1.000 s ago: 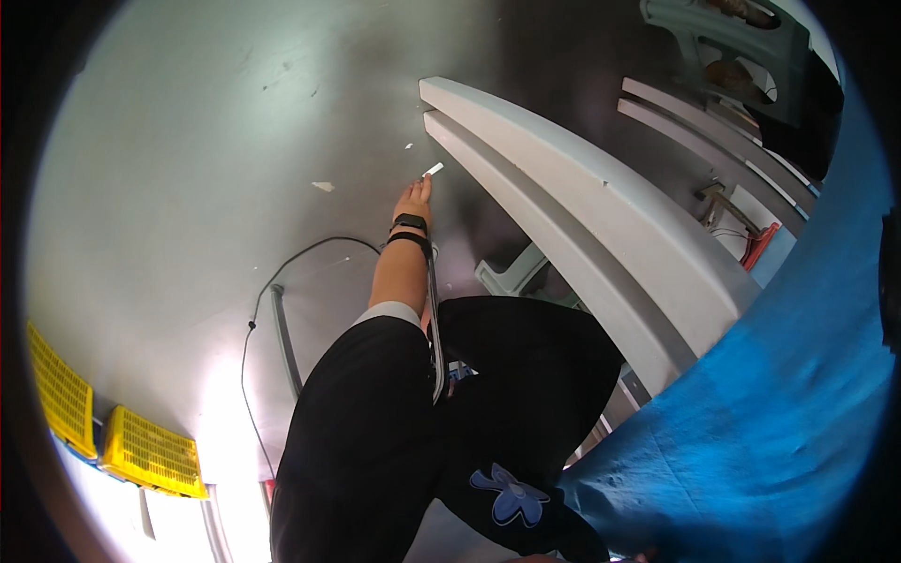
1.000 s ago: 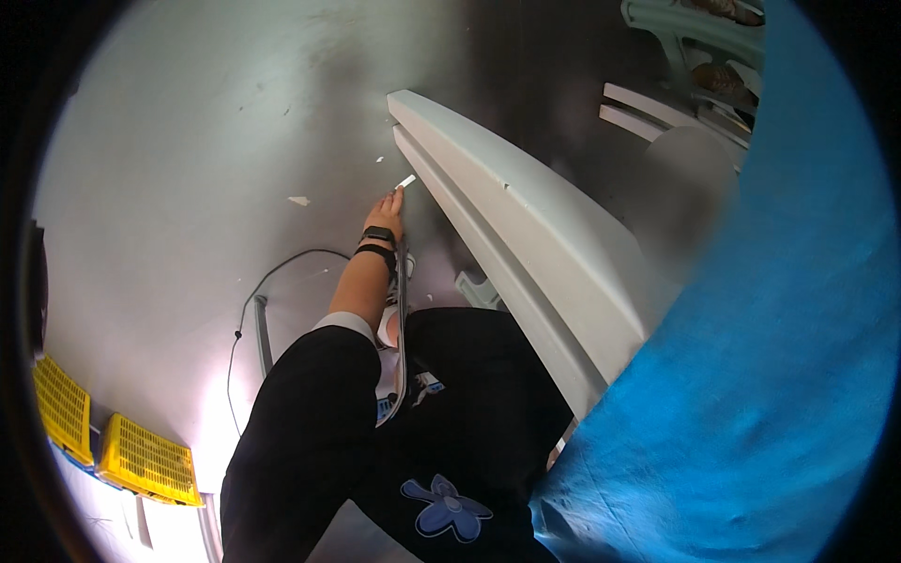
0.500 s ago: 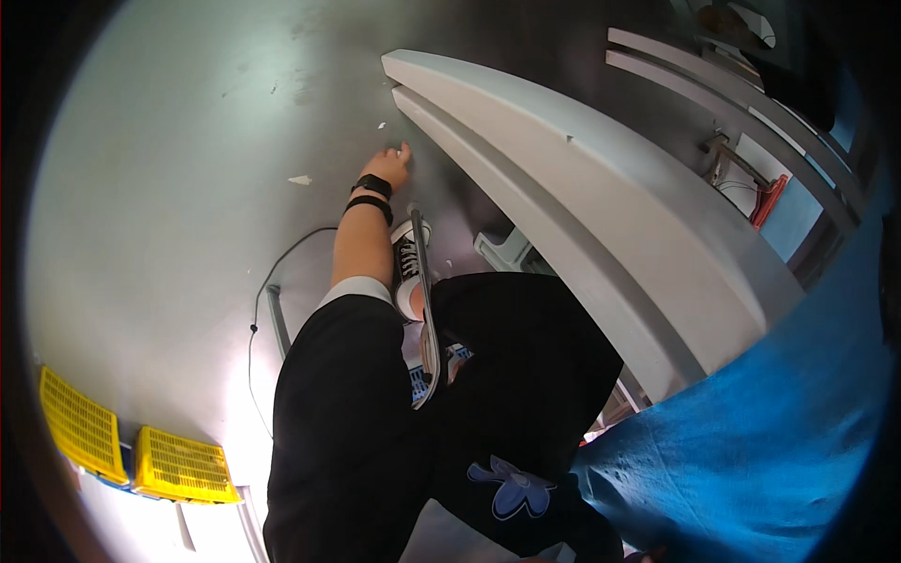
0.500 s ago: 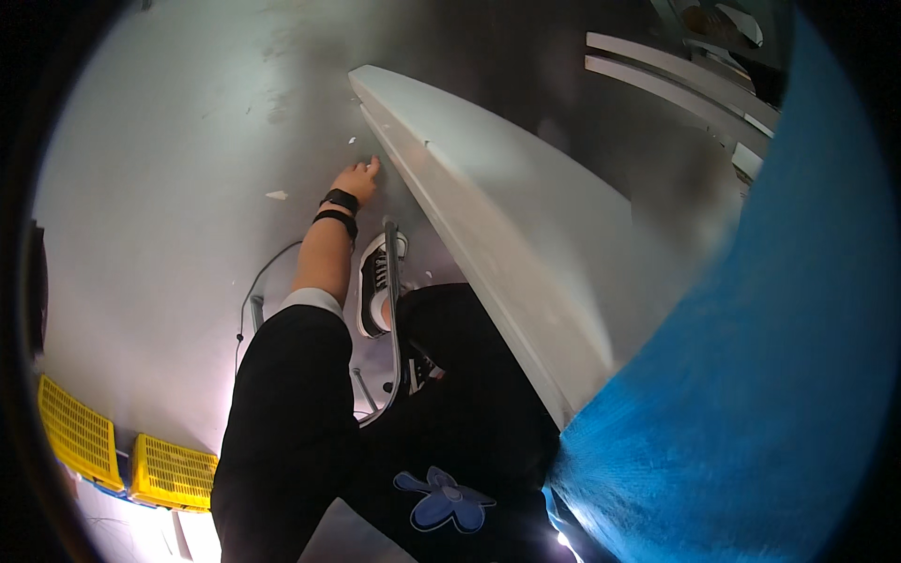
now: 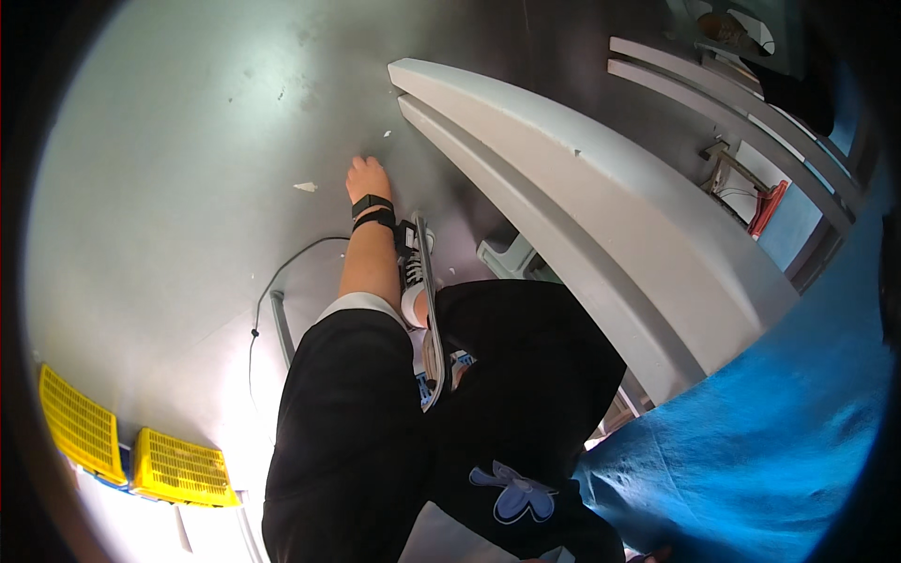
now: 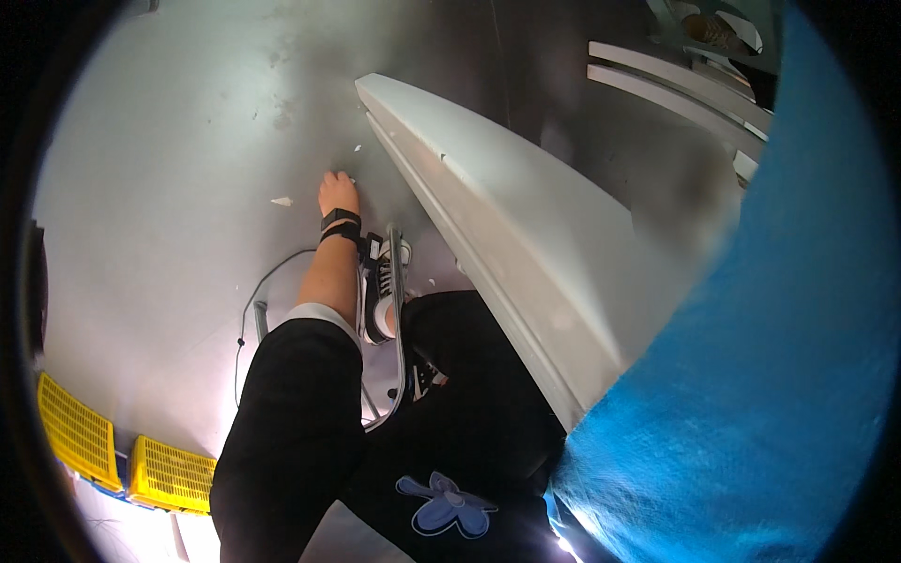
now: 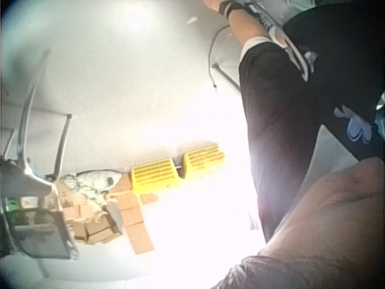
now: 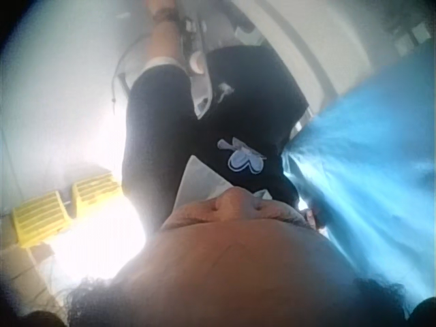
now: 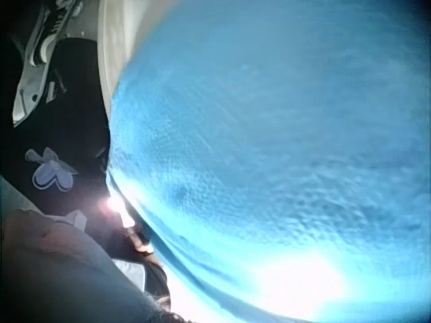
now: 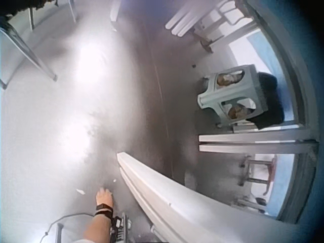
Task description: Sorting and organizing small white labels or paper strips on a table.
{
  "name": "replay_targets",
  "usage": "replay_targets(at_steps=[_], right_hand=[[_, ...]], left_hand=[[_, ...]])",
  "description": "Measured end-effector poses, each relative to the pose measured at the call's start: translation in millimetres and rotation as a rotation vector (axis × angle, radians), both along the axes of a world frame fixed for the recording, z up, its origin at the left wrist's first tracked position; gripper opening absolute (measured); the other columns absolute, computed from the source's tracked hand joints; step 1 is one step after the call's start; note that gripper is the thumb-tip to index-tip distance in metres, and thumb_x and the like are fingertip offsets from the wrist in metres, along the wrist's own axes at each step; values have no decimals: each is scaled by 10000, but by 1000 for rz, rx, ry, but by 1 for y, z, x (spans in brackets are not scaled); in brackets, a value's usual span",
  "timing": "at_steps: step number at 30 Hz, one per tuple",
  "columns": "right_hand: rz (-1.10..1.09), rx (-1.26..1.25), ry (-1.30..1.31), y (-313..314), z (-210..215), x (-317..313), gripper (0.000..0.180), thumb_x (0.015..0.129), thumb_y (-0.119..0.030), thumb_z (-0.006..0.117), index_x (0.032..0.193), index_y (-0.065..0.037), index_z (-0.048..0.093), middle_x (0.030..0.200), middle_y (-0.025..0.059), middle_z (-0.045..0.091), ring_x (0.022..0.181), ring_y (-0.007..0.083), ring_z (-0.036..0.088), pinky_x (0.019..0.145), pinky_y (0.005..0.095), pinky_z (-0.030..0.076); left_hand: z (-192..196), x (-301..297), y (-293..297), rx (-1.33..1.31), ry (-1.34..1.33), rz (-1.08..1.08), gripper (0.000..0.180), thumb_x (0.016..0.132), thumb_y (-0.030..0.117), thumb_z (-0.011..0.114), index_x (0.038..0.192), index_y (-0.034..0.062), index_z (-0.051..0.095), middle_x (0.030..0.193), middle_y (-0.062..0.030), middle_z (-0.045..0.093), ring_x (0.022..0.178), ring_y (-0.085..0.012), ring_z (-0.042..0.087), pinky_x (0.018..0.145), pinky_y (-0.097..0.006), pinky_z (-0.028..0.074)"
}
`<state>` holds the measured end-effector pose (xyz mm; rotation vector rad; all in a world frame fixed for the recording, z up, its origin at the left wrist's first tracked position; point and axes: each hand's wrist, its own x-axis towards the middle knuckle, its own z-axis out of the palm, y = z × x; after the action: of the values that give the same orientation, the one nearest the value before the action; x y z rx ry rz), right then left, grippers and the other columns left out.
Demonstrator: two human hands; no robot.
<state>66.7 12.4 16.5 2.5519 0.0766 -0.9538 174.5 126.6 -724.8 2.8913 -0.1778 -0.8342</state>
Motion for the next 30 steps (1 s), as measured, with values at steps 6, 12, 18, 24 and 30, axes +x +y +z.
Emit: replay_targets(at_steps=[6, 12, 18, 24, 30], right_hand=[[10, 7, -11, -2, 0, 0, 251, 767, -74, 608, 1015, -90, 642, 1186, 118, 532, 1062, 304, 512, 916, 474, 379], [10, 14, -11, -3, 2, 2, 269, 758, -57, 615, 1023, -92, 642, 1206, 121, 522, 1083, 308, 505, 929, 475, 375], [18, 23, -15, -5, 0, 4, 288, 750, -40, 621, 1031, -95, 642, 1226, 124, 512, 1104, 313, 498, 941, 477, 370], [23, 39, -11, -8, 2, 8, 308, 741, -23, 627, 1039, -97, 642, 1246, 127, 502, 1125, 318, 490, 954, 479, 365], [22, 58, -14, -11, -2, 9, 328, 733, -6, 634, 1048, -99, 642, 1266, 131, 492, 1146, 323, 483, 967, 481, 361]], left_hand=[[-4, -6, 6, 79, -109, 11, 69, 848, 163, 490, 826, 101, 511, 800, -44, 546, 712, -222, 612, 614, -326, 518], [-6, -17, 7, 168, -78, 149, 75, 862, 142, 470, 840, 85, 513, 812, -50, 550, 739, -228, 615, 641, -321, 517], [-2, -16, -3, 206, 38, 505, 89, 874, 96, 458, 923, 29, 490, 943, -122, 538, 862, -245, 596, 723, -321, 513], [4, -12, -3, 248, 136, 573, 122, 879, 66, 450, 983, 3, 449, 974, -151, 534, 908, -258, 580, 775, -312, 502], [11, -18, 4, 216, 177, 642, 124, 882, 99, 457, 986, 43, 493, 971, -106, 548, 913, -266, 575, 779, -345, 483]])
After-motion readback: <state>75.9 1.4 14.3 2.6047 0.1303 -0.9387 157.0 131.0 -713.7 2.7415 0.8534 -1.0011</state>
